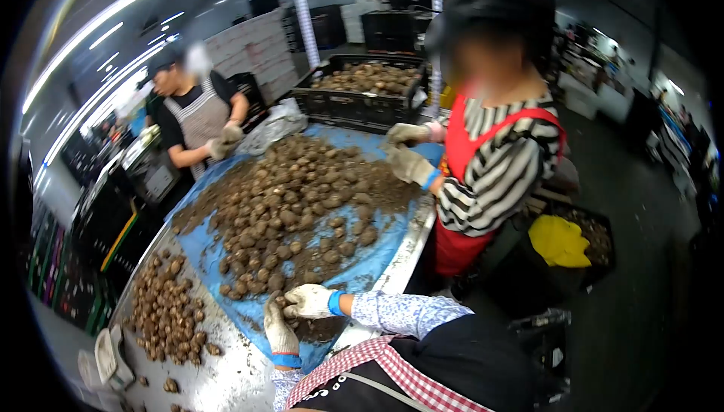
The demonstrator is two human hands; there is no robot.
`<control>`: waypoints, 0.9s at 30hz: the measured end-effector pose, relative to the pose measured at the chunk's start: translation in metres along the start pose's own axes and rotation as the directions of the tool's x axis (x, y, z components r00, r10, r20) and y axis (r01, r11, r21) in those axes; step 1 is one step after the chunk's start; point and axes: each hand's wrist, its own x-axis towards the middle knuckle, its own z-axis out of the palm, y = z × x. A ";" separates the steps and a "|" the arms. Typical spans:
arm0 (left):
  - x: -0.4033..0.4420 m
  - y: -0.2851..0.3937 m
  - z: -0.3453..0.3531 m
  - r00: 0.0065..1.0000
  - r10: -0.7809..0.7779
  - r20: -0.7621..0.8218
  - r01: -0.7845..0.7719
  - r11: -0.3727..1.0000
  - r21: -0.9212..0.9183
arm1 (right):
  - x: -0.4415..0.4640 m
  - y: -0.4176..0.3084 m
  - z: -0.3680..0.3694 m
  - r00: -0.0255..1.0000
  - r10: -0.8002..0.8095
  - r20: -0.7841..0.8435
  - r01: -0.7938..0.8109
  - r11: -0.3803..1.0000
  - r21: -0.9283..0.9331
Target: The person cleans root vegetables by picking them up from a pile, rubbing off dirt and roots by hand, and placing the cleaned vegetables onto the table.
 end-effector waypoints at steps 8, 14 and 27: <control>0.024 -0.013 -0.024 0.956 -0.117 0.271 0.242 0.834 -0.496 | -0.026 0.007 -0.018 0.975 -0.015 -0.220 -0.075 0.917 -0.392; 0.023 -0.006 0.003 0.996 -0.036 0.086 0.043 0.996 -0.077 | -0.038 -0.012 -0.029 0.961 0.248 -0.119 -0.210 0.941 0.267; 0.020 0.011 0.006 0.992 -0.090 0.091 0.092 0.996 -0.011 | -0.046 0.018 -0.012 0.922 0.284 -0.262 -0.265 0.959 0.105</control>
